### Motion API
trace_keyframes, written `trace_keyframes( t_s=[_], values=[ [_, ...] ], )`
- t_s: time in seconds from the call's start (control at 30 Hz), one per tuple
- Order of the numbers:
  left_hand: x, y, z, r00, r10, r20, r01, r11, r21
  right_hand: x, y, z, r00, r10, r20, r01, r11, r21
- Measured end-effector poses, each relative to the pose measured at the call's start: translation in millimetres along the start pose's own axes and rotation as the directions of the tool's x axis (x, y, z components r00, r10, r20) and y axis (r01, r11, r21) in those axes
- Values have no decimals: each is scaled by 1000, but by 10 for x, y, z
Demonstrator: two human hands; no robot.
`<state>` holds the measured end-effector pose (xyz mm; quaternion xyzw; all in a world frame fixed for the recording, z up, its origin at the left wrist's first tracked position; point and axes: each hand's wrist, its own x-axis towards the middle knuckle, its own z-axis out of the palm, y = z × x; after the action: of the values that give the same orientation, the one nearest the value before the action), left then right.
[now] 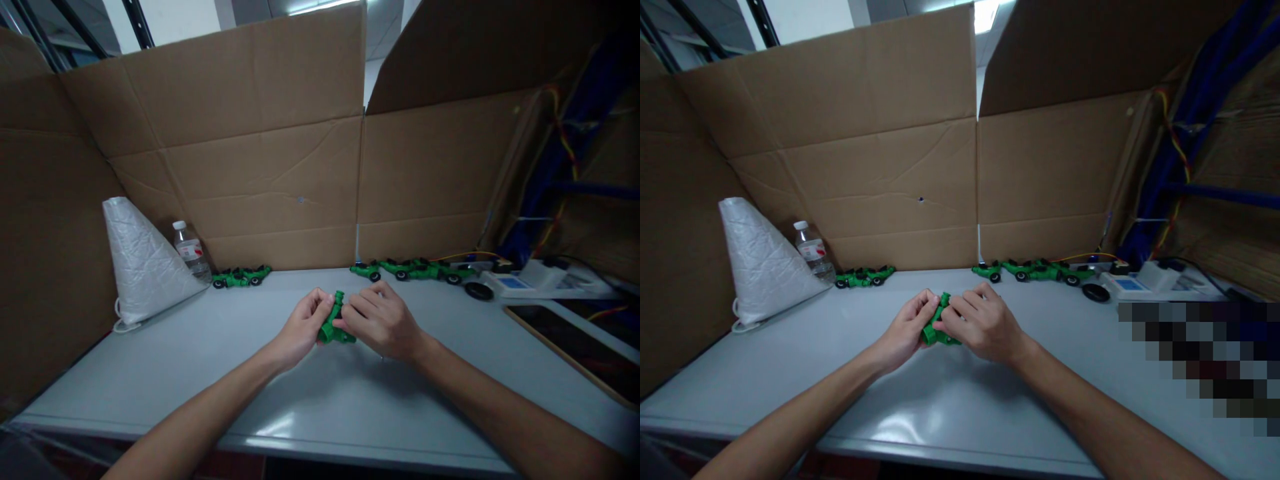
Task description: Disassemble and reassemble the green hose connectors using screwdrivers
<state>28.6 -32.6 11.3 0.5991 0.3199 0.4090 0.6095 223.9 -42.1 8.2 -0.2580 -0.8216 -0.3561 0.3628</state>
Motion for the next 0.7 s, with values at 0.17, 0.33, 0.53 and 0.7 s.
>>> trace_keyframes(
  t_s=[0.17,0.33,0.53,0.7],
  values=[
    [-23,10,21,918,377,-120,-331,897,292,-24,-148,84,960,279,6,-275,942,194],
    [-12,-14,-70,860,503,-80,-420,789,448,-59,-217,171,856,467,221,-512,706,489],
    [-6,10,-189,845,534,36,-472,712,520,-54,-269,225,696,488,526,-641,94,762],
    [-40,68,-166,855,519,-9,-439,731,523,-63,-265,252,706,520,481,-619,123,775]
  ],
)
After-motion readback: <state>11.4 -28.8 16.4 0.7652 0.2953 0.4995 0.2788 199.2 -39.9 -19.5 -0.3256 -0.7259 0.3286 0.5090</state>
